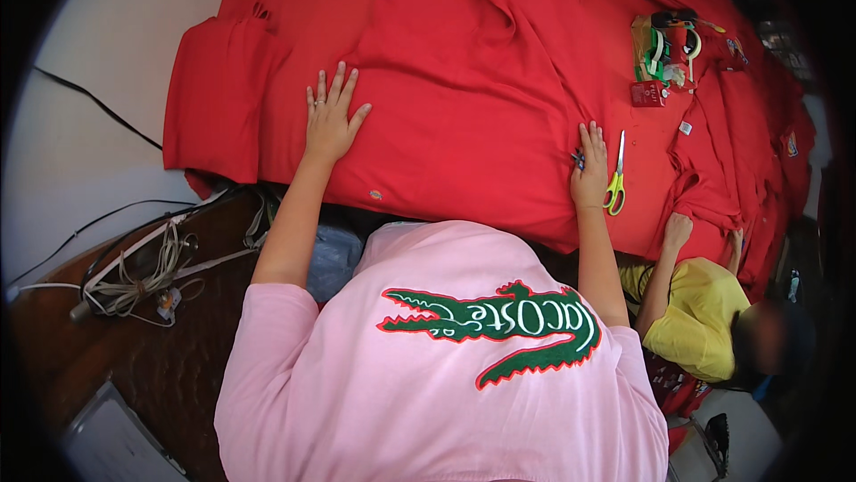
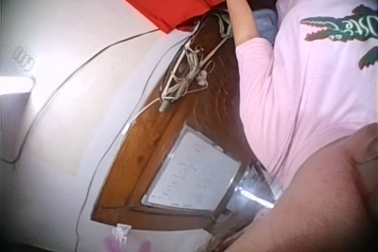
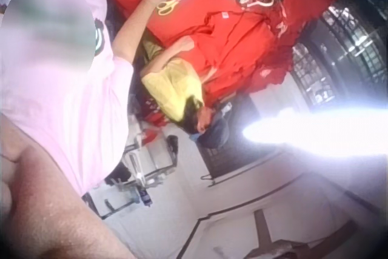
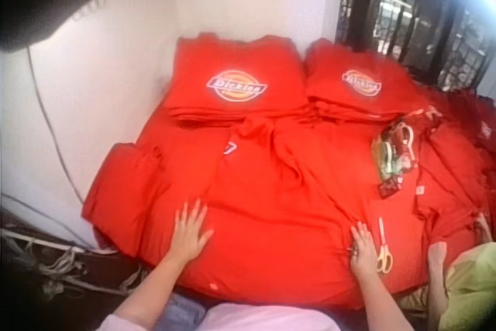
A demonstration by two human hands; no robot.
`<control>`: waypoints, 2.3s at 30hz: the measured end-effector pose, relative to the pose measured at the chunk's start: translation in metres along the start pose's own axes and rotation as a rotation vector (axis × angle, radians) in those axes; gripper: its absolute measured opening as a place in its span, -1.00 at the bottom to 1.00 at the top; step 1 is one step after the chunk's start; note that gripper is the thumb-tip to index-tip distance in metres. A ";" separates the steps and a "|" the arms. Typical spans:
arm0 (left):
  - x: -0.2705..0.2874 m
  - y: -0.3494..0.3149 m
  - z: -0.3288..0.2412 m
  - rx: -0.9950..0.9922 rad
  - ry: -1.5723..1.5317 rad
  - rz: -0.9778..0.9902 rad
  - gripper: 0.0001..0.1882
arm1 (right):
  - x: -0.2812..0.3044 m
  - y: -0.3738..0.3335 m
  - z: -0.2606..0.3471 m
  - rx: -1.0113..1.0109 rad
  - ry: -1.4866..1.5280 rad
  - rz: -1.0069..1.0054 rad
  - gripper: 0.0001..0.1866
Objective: The person processes red shirts by using small blue shears to trim excess threads from the tags and collars, laying each shirt flat on a table and folding them after processing.
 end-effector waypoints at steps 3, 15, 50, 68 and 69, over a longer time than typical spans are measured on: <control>-0.001 0.003 -0.008 0.062 0.037 0.014 -0.30 | 0.006 0.002 0.005 0.003 -0.010 -0.041 -0.32; 0.006 0.141 -0.123 -0.276 -0.473 -0.094 -0.66 | 0.065 0.029 -0.047 -0.896 0.478 -0.322 -0.63; 0.068 0.225 -0.123 -0.342 -0.578 0.286 -0.81 | 0.046 0.267 0.175 0.403 0.354 0.121 -0.85; 0.034 -0.133 -0.010 0.653 -0.411 -0.098 -0.61 | 0.063 -0.043 -0.111 -0.495 0.072 -0.136 -0.53; 0.025 -0.147 -0.008 0.665 -0.398 -0.123 -0.62 | 0.060 -0.050 -0.121 -0.521 0.102 -0.161 -0.51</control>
Point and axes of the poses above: each hand's wrist, its own y-axis towards the middle knuckle, its own x-axis out of the back of the hand, z = x × y, the point moved 2 cm from there along y, towards the middle knuckle, and after that the axes turned 3 degrees about y, right-handed, at the moved point
